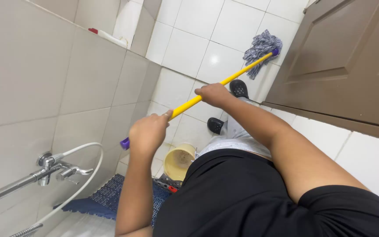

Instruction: The person mops the tiled bathroom floor using a yellow-handled mop with a blue and white patterned head. They repeatedly rinse the mop head under a running tap and wring it out by hand before continuing to mop different sections of the floor.

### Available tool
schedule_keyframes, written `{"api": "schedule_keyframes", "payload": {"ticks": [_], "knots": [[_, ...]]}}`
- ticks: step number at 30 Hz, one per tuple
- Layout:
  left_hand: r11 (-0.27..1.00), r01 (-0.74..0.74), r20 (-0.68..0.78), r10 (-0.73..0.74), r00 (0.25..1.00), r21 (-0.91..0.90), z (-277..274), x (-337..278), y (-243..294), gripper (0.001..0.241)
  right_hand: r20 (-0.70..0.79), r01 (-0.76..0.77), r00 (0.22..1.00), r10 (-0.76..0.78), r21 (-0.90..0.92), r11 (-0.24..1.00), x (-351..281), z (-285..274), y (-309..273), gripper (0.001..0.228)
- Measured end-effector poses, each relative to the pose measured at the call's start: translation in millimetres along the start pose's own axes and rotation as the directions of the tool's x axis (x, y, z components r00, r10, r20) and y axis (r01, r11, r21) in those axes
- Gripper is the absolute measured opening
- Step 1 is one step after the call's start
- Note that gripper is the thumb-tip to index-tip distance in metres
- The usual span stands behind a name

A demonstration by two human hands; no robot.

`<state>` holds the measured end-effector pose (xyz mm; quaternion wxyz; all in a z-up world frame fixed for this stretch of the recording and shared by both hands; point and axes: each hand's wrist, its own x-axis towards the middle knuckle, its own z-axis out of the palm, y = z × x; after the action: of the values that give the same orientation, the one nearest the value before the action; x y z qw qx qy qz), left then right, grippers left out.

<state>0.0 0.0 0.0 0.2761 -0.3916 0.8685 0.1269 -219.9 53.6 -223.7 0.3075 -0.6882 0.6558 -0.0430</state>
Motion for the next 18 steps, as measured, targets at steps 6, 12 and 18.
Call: {"api": "schedule_keyframes", "payload": {"ticks": [6,12,18], "knots": [[0.999,-0.041,-0.017,0.042,0.999,0.026,19.9,50.4,50.8,0.043,-0.051,-0.025,0.998,0.022,-0.056,0.998,6.2,8.6,79.9,0.015],[0.996,-0.086,-0.118,0.089,0.989,0.028,30.7,105.2,87.2,0.051,-0.012,-0.113,0.994,0.112,-0.158,0.981,16.8,-21.0,135.2,0.021],[0.985,-0.092,-0.225,0.124,0.966,0.146,-15.1,160.8,77.6,0.048,-0.093,-0.132,0.988,0.123,-0.106,0.986,59.7,-48.5,169.1,0.010]]}}
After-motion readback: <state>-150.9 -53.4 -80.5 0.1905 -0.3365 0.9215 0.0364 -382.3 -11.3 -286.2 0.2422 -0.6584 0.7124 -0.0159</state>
